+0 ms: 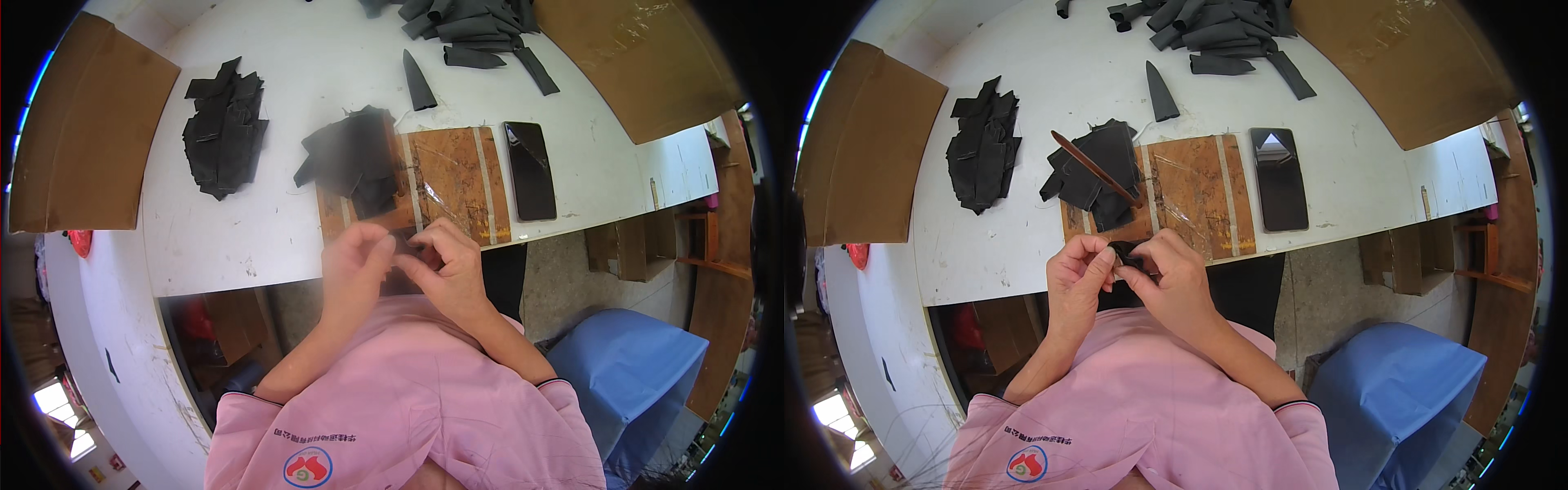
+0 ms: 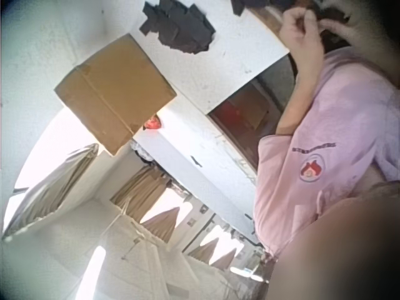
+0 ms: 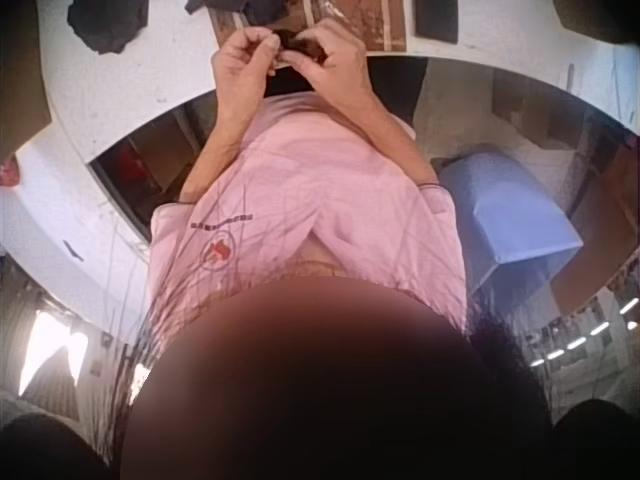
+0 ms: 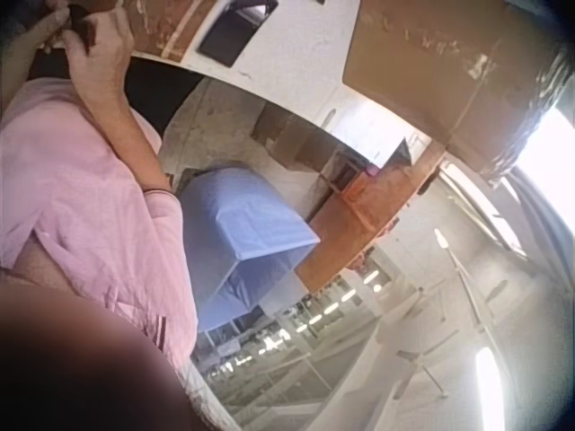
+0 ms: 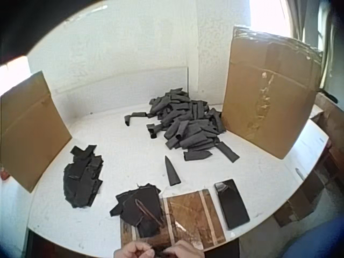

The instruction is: Folding and inspecting black foam padding strips for manufacturing.

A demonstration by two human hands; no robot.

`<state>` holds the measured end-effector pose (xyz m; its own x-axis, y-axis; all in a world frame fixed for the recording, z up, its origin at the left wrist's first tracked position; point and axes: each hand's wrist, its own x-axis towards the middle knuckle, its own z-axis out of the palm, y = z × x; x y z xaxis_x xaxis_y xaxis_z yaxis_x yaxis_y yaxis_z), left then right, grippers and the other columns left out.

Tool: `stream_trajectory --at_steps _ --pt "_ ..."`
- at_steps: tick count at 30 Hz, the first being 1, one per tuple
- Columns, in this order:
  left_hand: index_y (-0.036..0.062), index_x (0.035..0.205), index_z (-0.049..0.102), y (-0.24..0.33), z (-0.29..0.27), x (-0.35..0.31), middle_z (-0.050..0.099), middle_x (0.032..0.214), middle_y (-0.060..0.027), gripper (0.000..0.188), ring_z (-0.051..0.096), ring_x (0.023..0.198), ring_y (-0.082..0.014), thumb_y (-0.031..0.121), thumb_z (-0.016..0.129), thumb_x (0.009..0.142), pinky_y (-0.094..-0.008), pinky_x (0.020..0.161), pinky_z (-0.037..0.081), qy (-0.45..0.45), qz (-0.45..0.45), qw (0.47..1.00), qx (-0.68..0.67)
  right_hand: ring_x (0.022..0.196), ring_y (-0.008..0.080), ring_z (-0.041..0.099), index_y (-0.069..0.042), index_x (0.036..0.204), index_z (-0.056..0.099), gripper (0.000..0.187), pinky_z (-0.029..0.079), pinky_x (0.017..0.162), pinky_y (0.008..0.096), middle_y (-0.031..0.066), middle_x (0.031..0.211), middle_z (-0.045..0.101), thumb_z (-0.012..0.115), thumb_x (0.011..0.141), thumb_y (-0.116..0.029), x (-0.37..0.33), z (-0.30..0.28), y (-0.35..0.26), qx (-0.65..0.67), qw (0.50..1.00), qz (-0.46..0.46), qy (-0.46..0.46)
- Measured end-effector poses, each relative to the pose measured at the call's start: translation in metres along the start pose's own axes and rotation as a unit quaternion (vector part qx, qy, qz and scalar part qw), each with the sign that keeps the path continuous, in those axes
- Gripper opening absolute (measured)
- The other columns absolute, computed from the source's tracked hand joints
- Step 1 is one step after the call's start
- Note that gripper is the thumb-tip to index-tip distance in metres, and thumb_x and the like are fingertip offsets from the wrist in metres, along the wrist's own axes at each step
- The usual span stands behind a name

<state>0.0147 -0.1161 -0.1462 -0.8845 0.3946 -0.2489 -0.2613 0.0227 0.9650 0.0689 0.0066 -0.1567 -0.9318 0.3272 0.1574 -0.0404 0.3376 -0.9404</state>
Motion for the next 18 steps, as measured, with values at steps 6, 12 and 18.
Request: stream_trajectory --at_steps 6,12,18 --pt "0.0021 0.081 0.052 0.002 -0.003 0.000 0.051 0.067 0.0016 0.008 0.045 0.054 -0.0030 0.009 0.056 0.081 -0.0158 0.047 0.036 -0.023 0.006 0.999 0.028 0.055 0.0179 0.052 0.001 0.071 0.057 0.013 0.041 0.047 0.0273 0.0080 0.067 0.049 0.067 0.064 -0.001 -0.003 0.004 0.005 -0.007 1.000 -0.006 0.019" --pt "0.0023 0.080 0.052 0.006 -0.003 -0.001 0.051 0.067 0.0003 0.012 0.046 0.052 -0.0046 0.014 0.057 0.079 -0.0170 0.045 0.035 -0.003 -0.043 0.999 -0.024 0.061 0.0239 0.050 0.000 0.070 0.057 0.016 0.040 0.050 0.0314 0.0085 0.067 0.048 0.063 0.055 0.004 -0.001 0.005 0.012 -0.147 0.977 -0.131 0.084" --pt "0.0023 0.079 0.052 0.001 -0.007 0.002 0.053 0.067 -0.0023 0.015 0.048 0.050 -0.0073 0.017 0.057 0.079 -0.0181 0.041 0.035 -0.019 -0.123 0.990 -0.058 0.060 0.0226 0.047 0.000 0.073 0.056 0.025 0.039 0.048 0.0313 0.0074 0.066 0.046 0.060 0.049 0.000 0.000 0.003 0.013 -0.249 0.941 -0.217 0.080"
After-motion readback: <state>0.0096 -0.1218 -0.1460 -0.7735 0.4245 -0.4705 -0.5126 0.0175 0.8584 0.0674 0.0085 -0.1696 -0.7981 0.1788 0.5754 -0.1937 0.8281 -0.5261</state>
